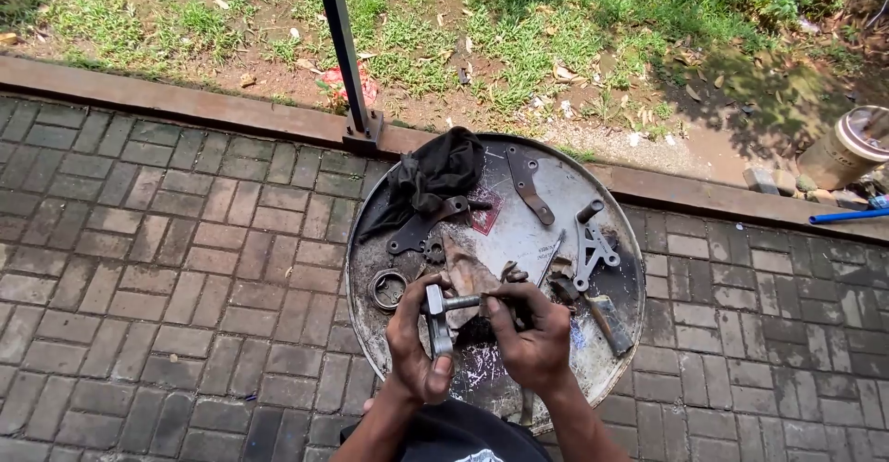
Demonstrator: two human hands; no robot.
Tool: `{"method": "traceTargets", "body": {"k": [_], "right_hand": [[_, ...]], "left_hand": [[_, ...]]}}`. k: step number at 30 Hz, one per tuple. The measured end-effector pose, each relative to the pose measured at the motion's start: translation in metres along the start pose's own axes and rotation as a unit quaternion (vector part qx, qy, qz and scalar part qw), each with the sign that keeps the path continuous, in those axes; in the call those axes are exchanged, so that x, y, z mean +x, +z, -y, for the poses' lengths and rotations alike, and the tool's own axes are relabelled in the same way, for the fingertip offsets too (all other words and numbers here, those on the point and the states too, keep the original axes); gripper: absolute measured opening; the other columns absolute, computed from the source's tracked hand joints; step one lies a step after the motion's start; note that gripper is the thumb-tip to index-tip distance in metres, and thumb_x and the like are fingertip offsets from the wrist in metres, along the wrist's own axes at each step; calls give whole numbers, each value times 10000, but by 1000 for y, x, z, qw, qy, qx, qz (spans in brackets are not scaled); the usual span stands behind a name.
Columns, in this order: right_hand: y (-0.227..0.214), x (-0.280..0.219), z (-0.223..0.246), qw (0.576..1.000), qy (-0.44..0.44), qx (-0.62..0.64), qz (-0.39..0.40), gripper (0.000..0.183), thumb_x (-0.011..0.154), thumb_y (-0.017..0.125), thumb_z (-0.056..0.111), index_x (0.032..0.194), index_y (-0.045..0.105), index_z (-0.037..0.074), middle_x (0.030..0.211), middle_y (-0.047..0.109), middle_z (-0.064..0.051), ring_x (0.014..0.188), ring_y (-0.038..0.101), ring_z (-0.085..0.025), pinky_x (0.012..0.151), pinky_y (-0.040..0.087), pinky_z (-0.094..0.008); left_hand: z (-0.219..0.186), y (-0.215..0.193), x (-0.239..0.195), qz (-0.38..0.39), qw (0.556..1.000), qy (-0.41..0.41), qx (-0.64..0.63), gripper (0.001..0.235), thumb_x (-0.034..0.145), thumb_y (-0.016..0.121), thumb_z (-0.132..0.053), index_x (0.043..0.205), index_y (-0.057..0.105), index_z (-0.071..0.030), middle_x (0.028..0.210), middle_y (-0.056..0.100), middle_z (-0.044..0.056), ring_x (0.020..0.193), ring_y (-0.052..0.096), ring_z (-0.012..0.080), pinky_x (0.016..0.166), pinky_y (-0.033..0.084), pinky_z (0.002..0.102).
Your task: The person sits on the ground and uses a metal rod to scrape and clean a metal mechanical part. They then use a cloth to wipe the part and continue to clean it by hand, removing debris from the surface.
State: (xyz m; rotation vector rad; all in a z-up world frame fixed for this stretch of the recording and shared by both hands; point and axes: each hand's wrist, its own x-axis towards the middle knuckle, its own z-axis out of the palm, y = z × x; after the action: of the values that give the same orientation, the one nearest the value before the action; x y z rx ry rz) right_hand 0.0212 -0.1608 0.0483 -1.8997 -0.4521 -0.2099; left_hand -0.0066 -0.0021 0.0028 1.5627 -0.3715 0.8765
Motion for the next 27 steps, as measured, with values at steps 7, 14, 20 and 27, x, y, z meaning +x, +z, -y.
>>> {"method": "traceTargets", "body": {"k": [7,14,20,27], "right_hand": [[-3,9,-7,999,13,23,-31,80,961,619,122,959,645,46,788,723,-87,594,721,-161,520,645,-235],[-13,16,-38,987,150,-51,-4,141,944,667,197,1017,686,79,821,724,-54,662,678,-158,565,591,-285],[-19,-20,-36,871,329,-133,340,426,980,597,275,1386,501,186,991,728,-20,642,578,-94,611,511,-245],[-47,-9,31,919,124,-172,332,444,990,596,360,1347,607,97,1227,745,-111,1039,766,-222,905,617,-371]], "left_hand": [[-2,4,4,-3,1000,-11,8,794,967,417,-536,1516,330,32,1254,585,295,1101,660,340,867,669,435],[-8,-3,15,-32,992,-120,7,742,909,379,-571,1369,503,-2,1079,665,160,948,660,240,794,611,405],[8,-22,-19,-91,887,-428,-145,694,822,482,-482,1347,523,-31,1111,678,163,897,688,241,714,560,357],[33,-45,-60,-67,768,-587,-247,436,940,539,-404,1271,513,-122,797,657,156,686,646,228,563,527,375]]}}
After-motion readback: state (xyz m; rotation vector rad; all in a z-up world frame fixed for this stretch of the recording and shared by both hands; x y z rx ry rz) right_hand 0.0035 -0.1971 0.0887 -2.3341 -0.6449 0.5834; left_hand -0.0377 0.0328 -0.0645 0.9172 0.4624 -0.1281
